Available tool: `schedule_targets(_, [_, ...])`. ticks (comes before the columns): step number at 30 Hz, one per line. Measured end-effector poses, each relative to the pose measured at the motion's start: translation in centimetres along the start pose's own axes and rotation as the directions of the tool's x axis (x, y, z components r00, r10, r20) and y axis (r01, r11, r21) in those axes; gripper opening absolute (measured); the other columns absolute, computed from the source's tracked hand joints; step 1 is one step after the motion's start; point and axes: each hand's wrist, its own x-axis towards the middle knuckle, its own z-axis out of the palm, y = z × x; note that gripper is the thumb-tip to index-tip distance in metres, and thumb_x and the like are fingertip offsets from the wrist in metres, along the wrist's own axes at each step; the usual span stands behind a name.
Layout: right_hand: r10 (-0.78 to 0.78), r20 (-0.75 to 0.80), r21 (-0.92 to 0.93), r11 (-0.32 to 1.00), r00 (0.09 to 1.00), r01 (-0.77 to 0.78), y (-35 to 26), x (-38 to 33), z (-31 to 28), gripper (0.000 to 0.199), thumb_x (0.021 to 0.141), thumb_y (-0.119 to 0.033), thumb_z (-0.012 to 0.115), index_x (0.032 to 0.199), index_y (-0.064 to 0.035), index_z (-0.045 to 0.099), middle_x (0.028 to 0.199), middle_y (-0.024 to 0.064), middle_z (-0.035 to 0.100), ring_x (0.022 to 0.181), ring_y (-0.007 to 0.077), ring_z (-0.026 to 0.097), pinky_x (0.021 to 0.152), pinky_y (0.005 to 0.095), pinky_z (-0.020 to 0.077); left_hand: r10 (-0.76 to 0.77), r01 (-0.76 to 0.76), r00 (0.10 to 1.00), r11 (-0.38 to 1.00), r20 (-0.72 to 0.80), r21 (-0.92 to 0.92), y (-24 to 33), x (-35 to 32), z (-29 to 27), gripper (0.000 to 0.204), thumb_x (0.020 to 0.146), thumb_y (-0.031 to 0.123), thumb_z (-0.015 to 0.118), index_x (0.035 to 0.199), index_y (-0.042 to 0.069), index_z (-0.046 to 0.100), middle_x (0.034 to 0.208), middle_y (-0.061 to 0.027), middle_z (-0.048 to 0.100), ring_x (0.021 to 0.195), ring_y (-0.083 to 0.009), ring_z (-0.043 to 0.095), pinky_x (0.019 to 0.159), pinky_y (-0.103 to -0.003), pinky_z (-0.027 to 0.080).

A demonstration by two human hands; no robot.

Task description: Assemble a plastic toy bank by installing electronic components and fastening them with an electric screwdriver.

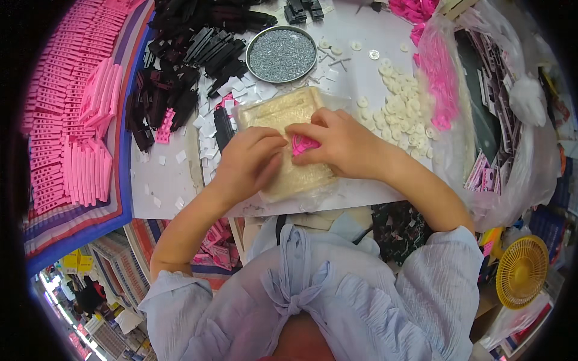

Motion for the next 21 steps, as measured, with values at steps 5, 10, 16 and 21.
schedule_targets(5, [0.151,-0.129,0.138,0.981,0.98,-0.133,0.7,-0.3,-1.3,0.036,0.071,-0.005,0.07,0.106,-0.0134,0.073,0.118,0.0073,0.064,0.098,0.0299,0.058,0.086,0.0416,0.0486,0.071,-0.071,0.997,0.997,-0.014,0.002,-0.1,-0.5,2.3,0.033,0.077,0.008,0.071,0.109,0.006,0.063,0.11,-0.0116,0.064,0.1,-0.0327,0.062,0.085,-0.042,0.05])
schedule_targets(10, [0.281,-0.259,-0.073,0.948,0.924,-0.309,0.6,0.1,1.6,0.013,0.079,-0.015,0.072,0.088,-0.0075,0.066,0.083,0.0062,0.061,0.081,0.026,0.059,0.072,0.039,0.0502,0.143,-0.146,0.989,0.986,0.037,0.079,0.4,-0.6,3.4,0.034,0.076,0.014,0.073,0.108,0.006,0.065,0.112,-0.0114,0.062,0.105,-0.032,0.06,0.09,-0.044,0.047])
schedule_targets(16, [0.227,-0.257,-0.231,0.929,0.939,-0.288,0.4,1.0,2.8,0.012,0.077,-0.015,0.071,0.085,-0.0094,0.064,0.081,0.0076,0.062,0.08,0.0284,0.059,0.069,0.0425,0.0458,0.154,-0.149,0.988,0.982,-0.033,0.116,0.0,-2.5,3.4,0.031,0.073,0.013,0.074,0.102,0.007,0.066,0.111,-0.0116,0.063,0.105,-0.0321,0.06,0.088,-0.045,0.047])
schedule_targets(21, [0.385,-0.12,-0.311,0.861,0.915,-0.403,-0.6,1.9,2.4,0.014,0.077,-0.013,0.068,0.089,-0.0088,0.063,0.08,0.0103,0.064,0.079,0.0312,0.059,0.071,0.0459,0.0438,0.022,0.016,0.987,0.971,-0.157,0.238,-3.5,-2.8,-3.2,0.034,0.07,0.013,0.077,0.102,0.008,0.066,0.115,-0.0145,0.062,0.105,-0.0353,0.06,0.088,-0.047,0.048])
